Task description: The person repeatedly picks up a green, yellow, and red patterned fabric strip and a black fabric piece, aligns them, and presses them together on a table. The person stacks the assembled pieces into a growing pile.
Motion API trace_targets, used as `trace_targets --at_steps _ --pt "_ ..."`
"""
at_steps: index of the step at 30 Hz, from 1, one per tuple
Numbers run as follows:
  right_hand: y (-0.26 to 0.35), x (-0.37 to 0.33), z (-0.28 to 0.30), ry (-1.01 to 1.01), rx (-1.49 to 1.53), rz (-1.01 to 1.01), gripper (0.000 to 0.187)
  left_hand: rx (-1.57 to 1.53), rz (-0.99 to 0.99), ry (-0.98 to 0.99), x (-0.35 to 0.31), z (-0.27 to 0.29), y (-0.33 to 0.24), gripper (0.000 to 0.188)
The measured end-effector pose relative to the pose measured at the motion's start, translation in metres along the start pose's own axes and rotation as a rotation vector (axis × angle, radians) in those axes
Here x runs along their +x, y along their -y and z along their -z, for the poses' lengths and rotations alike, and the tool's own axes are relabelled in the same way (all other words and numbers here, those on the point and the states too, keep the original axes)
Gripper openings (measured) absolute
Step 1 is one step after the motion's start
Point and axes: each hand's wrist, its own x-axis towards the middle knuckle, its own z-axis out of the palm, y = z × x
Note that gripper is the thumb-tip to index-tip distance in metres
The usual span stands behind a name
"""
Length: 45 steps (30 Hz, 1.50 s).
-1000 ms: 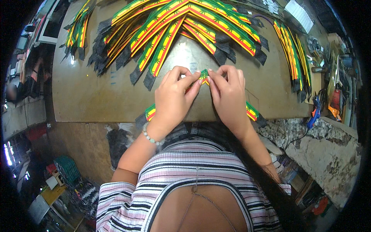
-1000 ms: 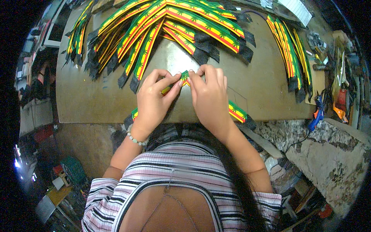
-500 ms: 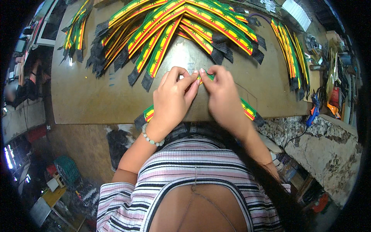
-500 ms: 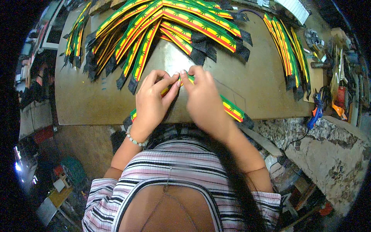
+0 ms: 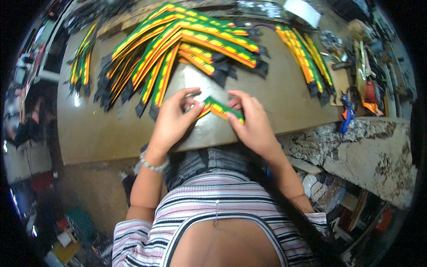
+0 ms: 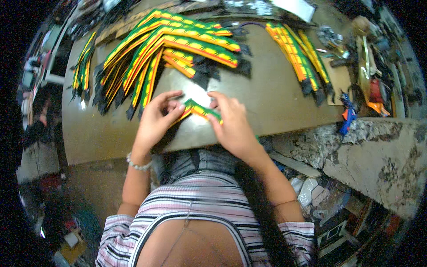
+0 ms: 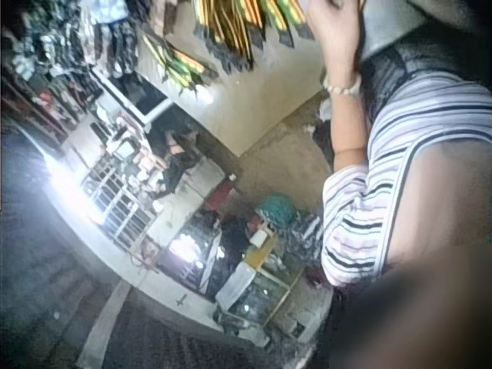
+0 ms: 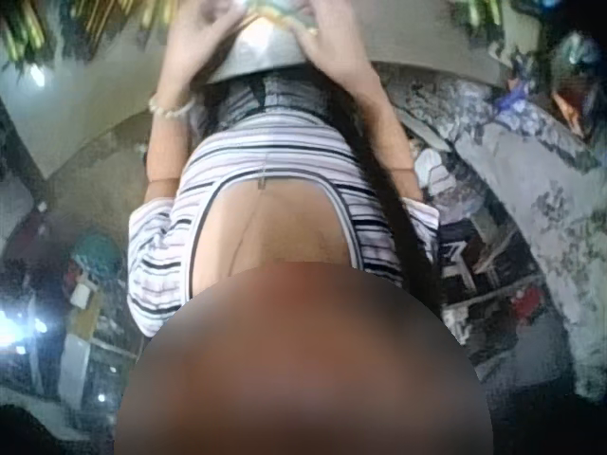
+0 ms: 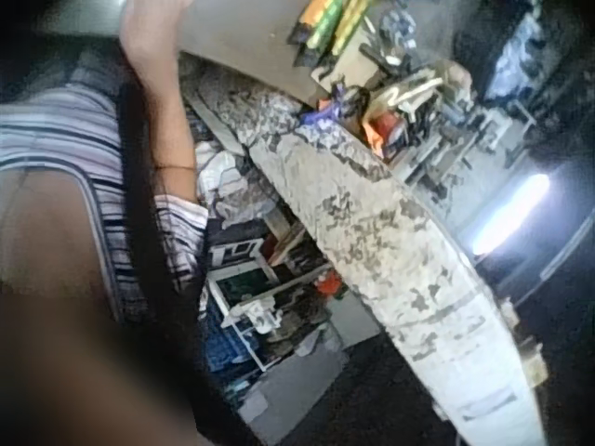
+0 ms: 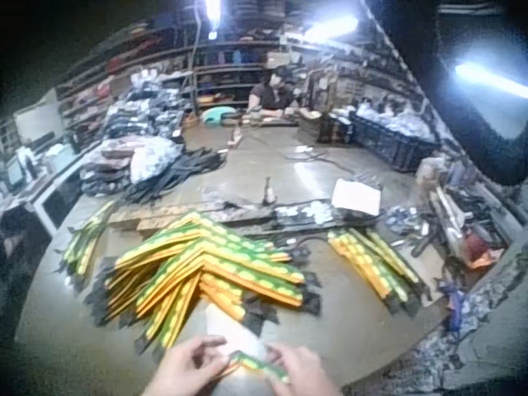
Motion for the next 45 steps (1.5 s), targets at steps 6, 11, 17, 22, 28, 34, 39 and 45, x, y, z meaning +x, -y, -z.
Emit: trace_targets --at_steps 6,11,17,22,28,34,39,45 --pt "0.002 0.004 0.026 0.018 0.492 -0.254 0.028 0.147 -0.147 0.116 -0.006 0.012 -0.042 0.022" --pt "-0.064 0.077 0.136 -0.521 -0.243 -0.224 0.042 0.253 -0.563 -0.206 0.042 0.062 -0.099 0.030" --pt "-0.173 0.120 0.156 -0.249 -0.741 -0.382 0.049 0.863 -0.500 -0.448 0.161 0.137 -0.089 0.063" --pt "-0.160 0.116 0.165 -0.217 -0.735 -0.439 0.034 0.661 -0.423 -0.807 0.204 0.285 -0.020 0.039" --pt "-0.119 0.130 0.192 -0.137 -0.182 -0.461 0.020 0.876 -0.158 -0.743 0.284 0.395 0.086 0.037" --pt "-0.090 0.136 0.190 -0.277 0.109 -0.294 0.019 1.159 -0.174 -0.611 0.347 0.417 0.114 0.048" --pt "-0.082 0.183 0.171 -0.163 0.022 -0.329 0.025 1.298 -0.040 -0.677 0.325 0.424 0.049 0.033" --pt "-0.103 0.264 0.138 -0.074 0.231 -0.178 0.035 0.965 -0.581 -0.621 0.296 0.275 -0.114 0.043"
